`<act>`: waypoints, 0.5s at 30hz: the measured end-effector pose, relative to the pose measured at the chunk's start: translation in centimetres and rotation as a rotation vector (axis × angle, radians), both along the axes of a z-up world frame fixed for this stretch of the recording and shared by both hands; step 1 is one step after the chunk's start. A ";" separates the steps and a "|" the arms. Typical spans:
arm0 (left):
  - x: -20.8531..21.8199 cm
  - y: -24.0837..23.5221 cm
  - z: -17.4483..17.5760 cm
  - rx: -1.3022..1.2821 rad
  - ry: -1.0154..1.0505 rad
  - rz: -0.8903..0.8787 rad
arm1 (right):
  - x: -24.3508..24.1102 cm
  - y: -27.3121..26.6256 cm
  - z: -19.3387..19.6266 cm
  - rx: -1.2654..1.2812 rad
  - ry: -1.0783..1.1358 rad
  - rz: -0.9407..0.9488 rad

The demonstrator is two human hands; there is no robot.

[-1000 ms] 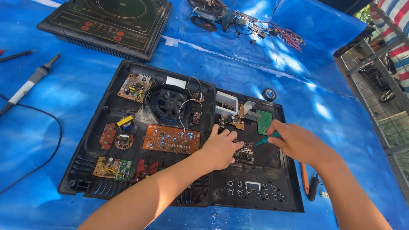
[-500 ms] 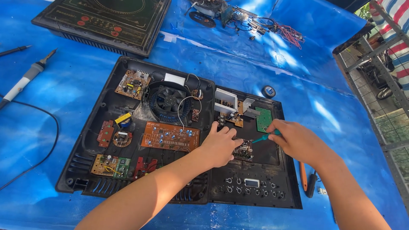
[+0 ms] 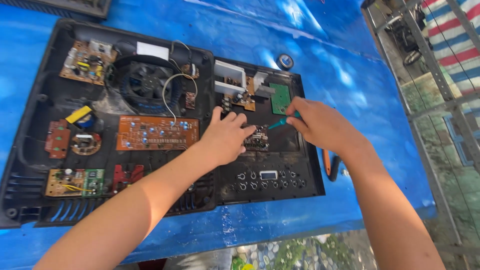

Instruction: The person uses a screwdriver to work on a circuit board inside an open electronic device. They repeatedly tighten or loosen screws on the board while holding it steady with their other hand.

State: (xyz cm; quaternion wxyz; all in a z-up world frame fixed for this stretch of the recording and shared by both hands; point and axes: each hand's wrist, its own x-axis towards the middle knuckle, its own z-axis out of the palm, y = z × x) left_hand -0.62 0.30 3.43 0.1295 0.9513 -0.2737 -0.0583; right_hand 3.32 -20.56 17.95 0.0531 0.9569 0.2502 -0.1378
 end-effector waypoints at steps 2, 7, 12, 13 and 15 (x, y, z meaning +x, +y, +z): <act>0.0 0.0 -0.4 -0.015 -0.055 0.021 | 0.1 -0.6 -0.9 0.071 0.024 0.044; 0.0 -0.2 -1.9 -0.057 -0.175 0.038 | -0.2 -0.7 -0.3 0.023 -0.015 0.042; 0.1 -0.2 -2.3 -0.082 -0.179 0.034 | 0.5 -1.2 -1.2 0.028 -0.027 0.035; 0.2 -0.2 -2.3 -0.078 -0.179 0.029 | 0.4 -1.3 -1.2 0.022 -0.029 0.028; 0.2 -0.2 -2.4 -0.074 -0.175 0.028 | 0.2 -1.2 -1.0 0.015 -0.025 0.025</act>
